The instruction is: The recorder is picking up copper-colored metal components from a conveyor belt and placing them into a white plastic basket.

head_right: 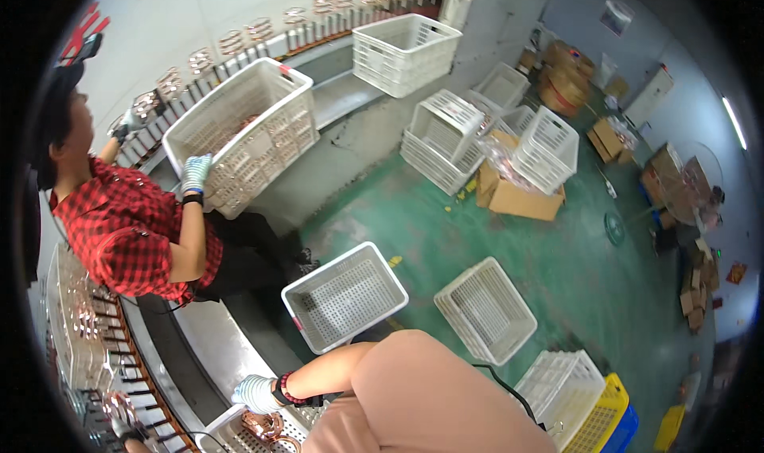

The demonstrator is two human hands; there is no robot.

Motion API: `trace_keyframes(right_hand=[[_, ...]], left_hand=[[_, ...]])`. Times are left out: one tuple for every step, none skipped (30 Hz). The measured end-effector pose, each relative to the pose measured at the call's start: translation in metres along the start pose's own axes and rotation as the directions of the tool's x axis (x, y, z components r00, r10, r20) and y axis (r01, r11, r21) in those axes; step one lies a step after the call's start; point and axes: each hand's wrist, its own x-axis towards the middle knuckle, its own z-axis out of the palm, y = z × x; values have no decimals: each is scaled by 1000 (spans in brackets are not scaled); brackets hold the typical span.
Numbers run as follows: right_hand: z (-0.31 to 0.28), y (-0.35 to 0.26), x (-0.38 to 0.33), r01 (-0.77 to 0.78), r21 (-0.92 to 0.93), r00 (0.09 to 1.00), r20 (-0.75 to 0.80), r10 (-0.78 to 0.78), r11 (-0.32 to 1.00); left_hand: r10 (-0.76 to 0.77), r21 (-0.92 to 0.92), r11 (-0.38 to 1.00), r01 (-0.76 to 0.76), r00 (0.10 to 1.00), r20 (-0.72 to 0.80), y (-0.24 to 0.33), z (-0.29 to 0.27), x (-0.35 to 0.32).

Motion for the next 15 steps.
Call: trace_keyframes(right_hand=[[3,1,-1,1,-6,1000,9,-1,1000],[4,-4,-2,-3,7,1000,5,3,1000],[3,-8,-1,10,-10,1000,20,-10,1000],[2,-11,-1,22,-28,999,36,-21,999],[5,-12,1,29,-24,999,15,-29,999],[6,-10,-1,33,-21,999,14,-32,999],[7,-7,-3,45,-5,999,-13,-45,999],[8,-9,-4,66,15,997,-36,-65,998],[9,-10,-5,60,27,998,-35,-59,998],[9,-9,-3,56,23,998,-9,-56,998],[9,-9,-4,69,2,997,-21,-69,998],[9,-9,-5,81,-19,996,-32,-82,997],[9,-8,-6,93,-22,995,-41,-94,995],[15,-3,-5,94,-61,993,-65,-98,994],[13,-5,-5,98,-47,993,-59,-101,994]], left_hand=[[-101,-229,966,120,990,95,6,-13,-3],[-295,-437,795,421,898,327,13,-26,-13],[-508,-521,299,800,595,622,21,-36,-19],[-558,-435,-10,900,356,750,31,-43,-21],[-569,-369,-130,920,236,788,35,-52,-26],[-579,-328,-197,924,161,799,39,-59,-28],[-591,-303,-242,922,108,799,44,-63,-26],[-604,-280,-278,919,59,795,47,-69,-31],[-615,-263,-313,912,16,788,53,-74,-33],[-630,-261,-358,897,-26,776,53,-78,-36],[-648,-266,-404,875,-68,759,55,-83,-40],[-666,-282,-450,847,-109,738,53,-88,-47],[-687,-299,-492,818,-154,710,52,-94,-53],[-717,-337,-514,789,-180,674,47,-102,-52],[-747,-375,-528,762,-208,631,46,-110,-57]])
